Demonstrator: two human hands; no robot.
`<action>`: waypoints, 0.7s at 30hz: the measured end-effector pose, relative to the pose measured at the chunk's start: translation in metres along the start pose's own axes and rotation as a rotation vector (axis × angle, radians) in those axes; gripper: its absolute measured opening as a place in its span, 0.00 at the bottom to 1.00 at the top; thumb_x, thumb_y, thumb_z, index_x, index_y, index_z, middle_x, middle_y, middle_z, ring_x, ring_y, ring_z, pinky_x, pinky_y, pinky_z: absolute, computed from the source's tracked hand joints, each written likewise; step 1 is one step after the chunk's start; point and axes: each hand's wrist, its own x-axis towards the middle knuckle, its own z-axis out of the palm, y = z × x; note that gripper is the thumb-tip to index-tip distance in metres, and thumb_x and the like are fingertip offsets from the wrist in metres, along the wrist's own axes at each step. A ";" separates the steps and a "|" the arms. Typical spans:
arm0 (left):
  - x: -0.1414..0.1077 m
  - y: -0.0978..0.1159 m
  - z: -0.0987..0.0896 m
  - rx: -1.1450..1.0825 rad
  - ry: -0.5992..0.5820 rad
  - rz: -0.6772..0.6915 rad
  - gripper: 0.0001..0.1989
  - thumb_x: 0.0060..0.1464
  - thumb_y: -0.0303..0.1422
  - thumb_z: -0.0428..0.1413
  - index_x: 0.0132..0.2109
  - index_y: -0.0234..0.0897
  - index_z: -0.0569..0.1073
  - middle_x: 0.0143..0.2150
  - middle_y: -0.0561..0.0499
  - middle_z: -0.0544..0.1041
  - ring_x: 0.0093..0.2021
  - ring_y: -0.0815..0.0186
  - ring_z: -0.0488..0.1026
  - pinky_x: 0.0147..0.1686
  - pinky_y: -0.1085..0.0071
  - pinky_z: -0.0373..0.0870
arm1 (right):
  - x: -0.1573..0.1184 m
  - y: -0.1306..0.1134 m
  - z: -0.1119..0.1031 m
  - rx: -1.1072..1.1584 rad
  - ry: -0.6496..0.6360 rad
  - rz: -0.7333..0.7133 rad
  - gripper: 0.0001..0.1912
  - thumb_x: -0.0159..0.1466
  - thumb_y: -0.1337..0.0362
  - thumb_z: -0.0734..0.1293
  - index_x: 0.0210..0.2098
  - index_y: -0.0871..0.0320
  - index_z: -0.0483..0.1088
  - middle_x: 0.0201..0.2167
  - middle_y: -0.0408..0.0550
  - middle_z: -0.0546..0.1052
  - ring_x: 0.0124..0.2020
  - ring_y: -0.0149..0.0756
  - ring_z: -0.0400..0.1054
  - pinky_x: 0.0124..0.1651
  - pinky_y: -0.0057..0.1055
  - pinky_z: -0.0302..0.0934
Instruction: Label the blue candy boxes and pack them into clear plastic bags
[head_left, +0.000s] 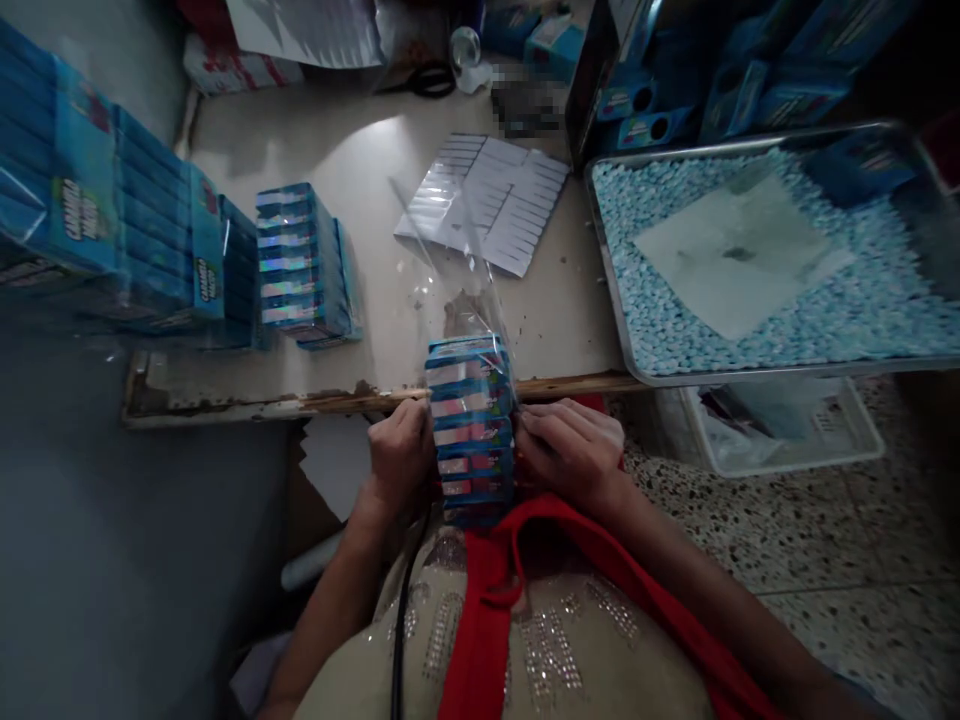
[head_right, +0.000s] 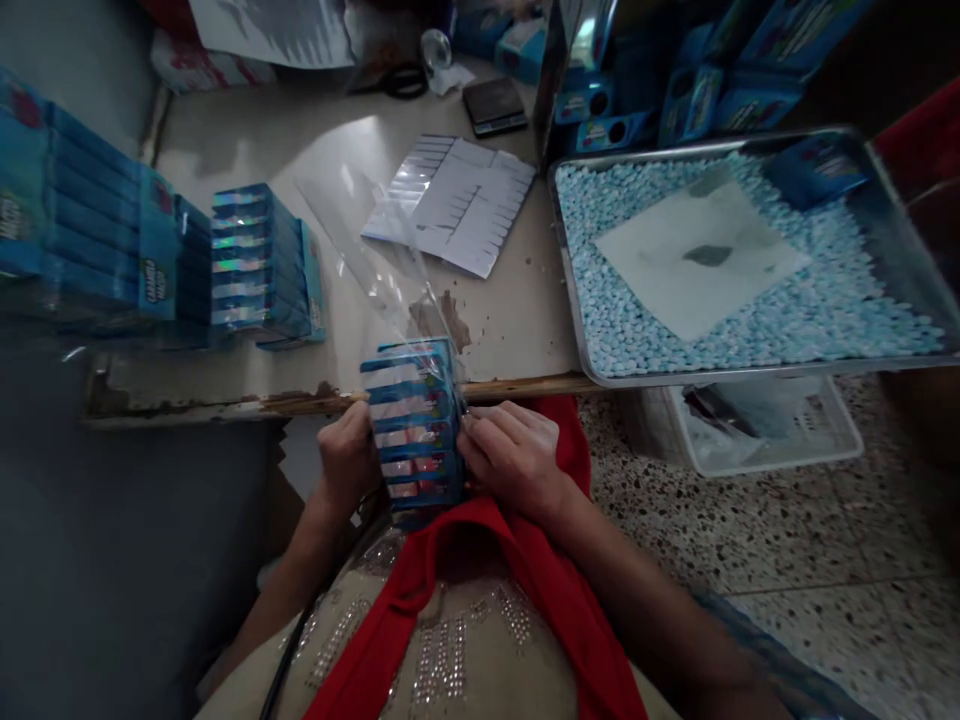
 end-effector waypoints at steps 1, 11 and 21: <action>-0.002 0.002 0.003 -0.021 -0.034 0.005 0.14 0.69 0.29 0.47 0.31 0.39 0.67 0.25 0.52 0.70 0.24 0.68 0.68 0.27 0.70 0.56 | -0.006 0.001 -0.003 -0.037 -0.026 -0.023 0.14 0.67 0.72 0.69 0.26 0.56 0.70 0.27 0.43 0.81 0.26 0.28 0.70 0.32 0.28 0.62; -0.035 0.008 -0.008 -0.047 -0.281 0.097 0.17 0.72 0.33 0.45 0.34 0.39 0.71 0.26 0.53 0.70 0.24 0.69 0.66 0.27 0.72 0.59 | -0.043 0.007 -0.033 0.061 -0.344 -0.161 0.24 0.78 0.64 0.55 0.26 0.56 0.69 0.22 0.43 0.72 0.25 0.31 0.61 0.30 0.31 0.53; -0.044 0.015 0.002 -0.313 0.049 -0.282 0.21 0.65 0.33 0.57 0.63 0.38 0.67 0.57 0.39 0.79 0.52 0.60 0.79 0.47 0.65 0.79 | -0.031 0.014 -0.005 0.540 -0.460 0.474 0.36 0.72 0.54 0.63 0.75 0.51 0.51 0.70 0.55 0.67 0.67 0.45 0.67 0.63 0.42 0.69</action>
